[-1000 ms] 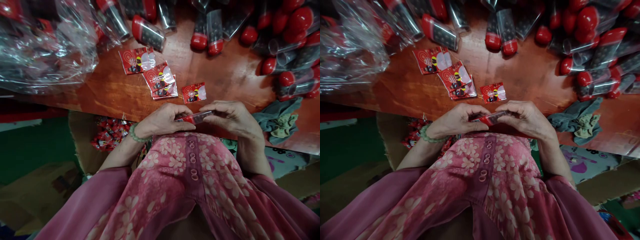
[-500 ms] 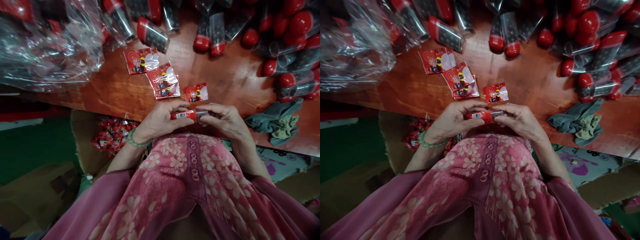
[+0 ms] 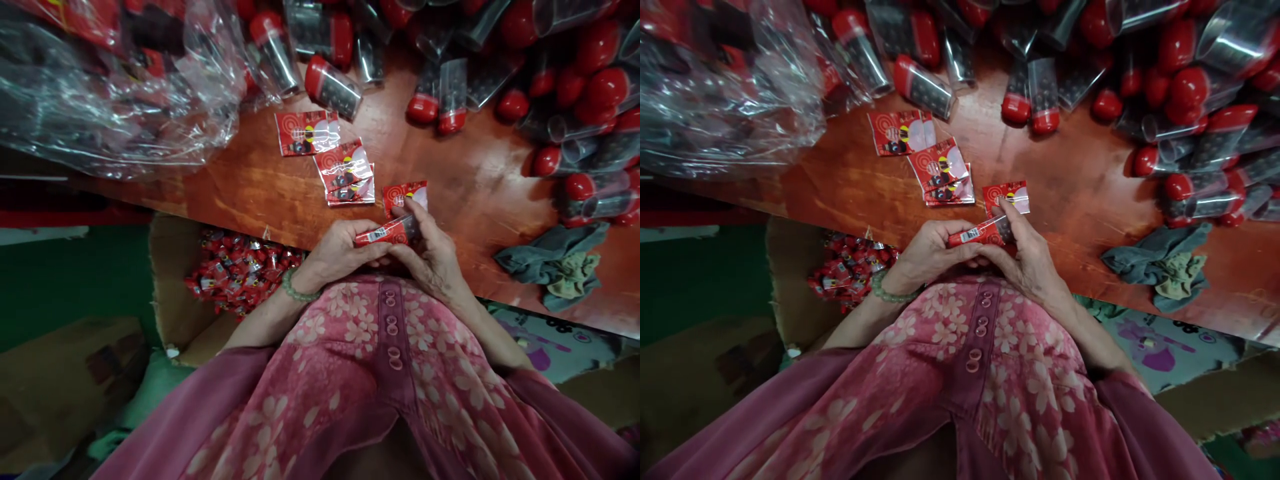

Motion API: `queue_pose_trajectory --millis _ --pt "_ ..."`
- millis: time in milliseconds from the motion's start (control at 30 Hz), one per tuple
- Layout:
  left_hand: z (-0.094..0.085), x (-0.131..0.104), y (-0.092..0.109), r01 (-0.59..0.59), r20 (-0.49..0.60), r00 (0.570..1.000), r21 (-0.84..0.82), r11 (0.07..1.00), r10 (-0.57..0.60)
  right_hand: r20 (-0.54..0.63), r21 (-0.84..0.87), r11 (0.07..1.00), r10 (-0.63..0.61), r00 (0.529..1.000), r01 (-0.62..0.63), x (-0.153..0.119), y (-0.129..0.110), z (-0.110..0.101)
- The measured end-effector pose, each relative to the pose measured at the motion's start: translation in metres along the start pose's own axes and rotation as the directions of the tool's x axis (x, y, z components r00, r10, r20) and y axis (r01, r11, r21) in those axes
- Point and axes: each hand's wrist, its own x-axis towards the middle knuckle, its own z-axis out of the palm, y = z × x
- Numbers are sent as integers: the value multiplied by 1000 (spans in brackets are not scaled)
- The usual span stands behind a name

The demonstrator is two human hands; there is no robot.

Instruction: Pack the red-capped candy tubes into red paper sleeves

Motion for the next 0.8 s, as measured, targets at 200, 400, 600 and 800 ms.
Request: queue_pose_trajectory --millis 200,400,600,800 --pt "-3 -2 -6 -4 46 999 -16 1000 4 -43 -52 997 -57 997 55 2 -2 10" --pt "-5 -1 -11 -28 89 996 8 1000 27 -45 -131 987 -104 994 98 0 -1 19" --pt "-9 -9 -15 -43 76 997 115 992 34 -1 -164 979 -124 992 123 0 -4 19" --pt "-25 -47 -24 -62 -76 993 348 936 94 290 -77 967 -210 934 241 10 -9 32"
